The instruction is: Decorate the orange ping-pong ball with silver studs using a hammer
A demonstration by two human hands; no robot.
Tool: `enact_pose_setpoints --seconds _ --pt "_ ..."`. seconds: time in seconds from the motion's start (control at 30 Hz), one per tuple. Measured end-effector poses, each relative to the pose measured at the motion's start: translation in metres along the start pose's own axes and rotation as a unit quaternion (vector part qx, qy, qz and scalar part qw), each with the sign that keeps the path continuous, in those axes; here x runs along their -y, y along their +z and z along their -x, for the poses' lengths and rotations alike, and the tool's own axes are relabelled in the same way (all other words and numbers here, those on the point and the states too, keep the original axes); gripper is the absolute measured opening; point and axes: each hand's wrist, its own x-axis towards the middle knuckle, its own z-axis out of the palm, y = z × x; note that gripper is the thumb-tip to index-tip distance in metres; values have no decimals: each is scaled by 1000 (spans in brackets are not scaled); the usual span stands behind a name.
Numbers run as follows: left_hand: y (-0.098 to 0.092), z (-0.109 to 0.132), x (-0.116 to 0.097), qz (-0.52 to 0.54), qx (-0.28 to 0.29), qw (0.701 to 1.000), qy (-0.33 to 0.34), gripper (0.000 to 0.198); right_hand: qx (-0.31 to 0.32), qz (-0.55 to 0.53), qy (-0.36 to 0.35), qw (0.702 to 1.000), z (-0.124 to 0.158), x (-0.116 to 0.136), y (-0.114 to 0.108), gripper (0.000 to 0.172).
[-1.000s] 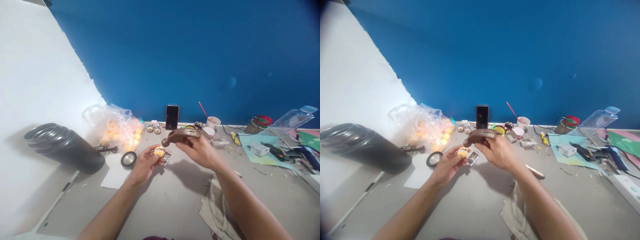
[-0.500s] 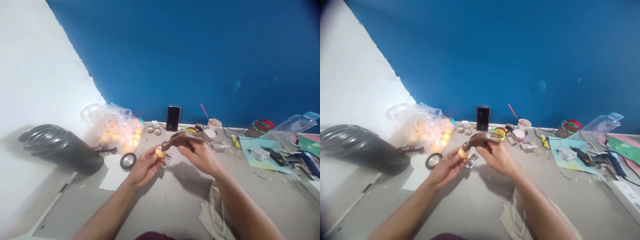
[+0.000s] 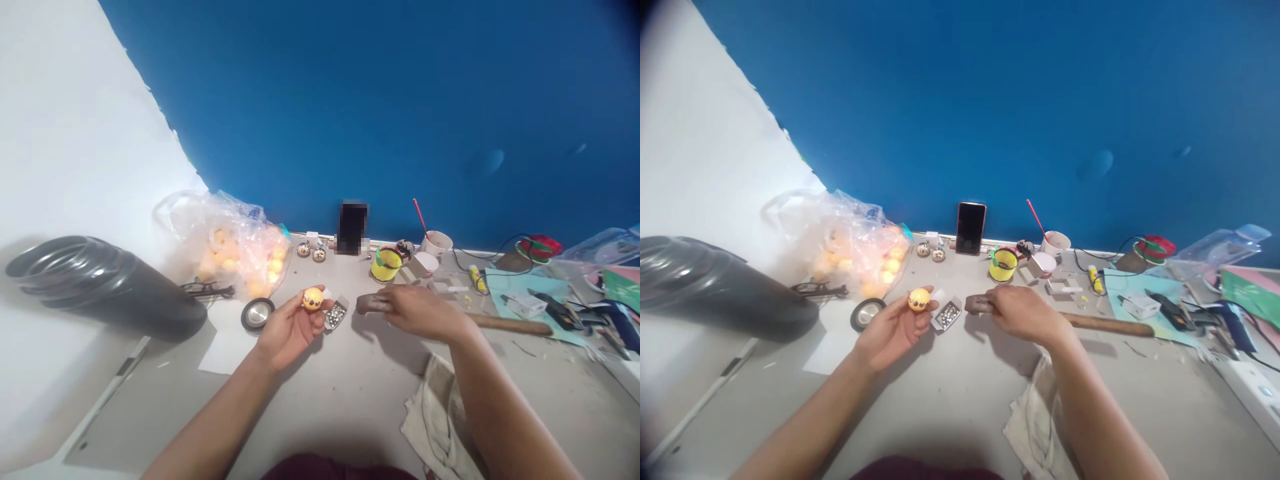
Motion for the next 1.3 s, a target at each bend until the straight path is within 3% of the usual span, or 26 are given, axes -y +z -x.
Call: enact_pose_setpoints --seconds 0.17,0.47,0.57,0.67,0.77,0.9,0.97,1.07,1.1,1.3 --pt "1 -1 -2 17 -18 1000 6 25 10 50 2 999 -16 -1 21 21" --pt "4 -2 -4 -12 0 1000 -14 22 145 47 57 987 -28 -6 32 35" --pt "6 -1 -4 -67 3 998 0 31 159 35 59 985 -32 -7 39 45" --pt "9 -1 -5 -206 -28 974 88 39 158 34 53 985 -34 -8 42 53" --pt "12 -3 -8 -428 -61 886 171 35 154 32 53 986 -33 -9 38 50" --pt "15 -18 -9 -668 -5 707 231 22 129 20 63 989 -27 -7 27 33" --pt "17 -29 -6 -749 43 618 235 16 103 19 66 992 -23 -6 22 29" --pt "21 -41 1 -855 70 478 190 25 61 23 68 996 -19 -4 18 29" --pt "23 -44 3 -872 74 451 177 27 53 21 67 996 -19 -3 18 30" --pt "28 -50 8 -910 92 367 168 30 36 -1 78 996 -19 -5 18 27"
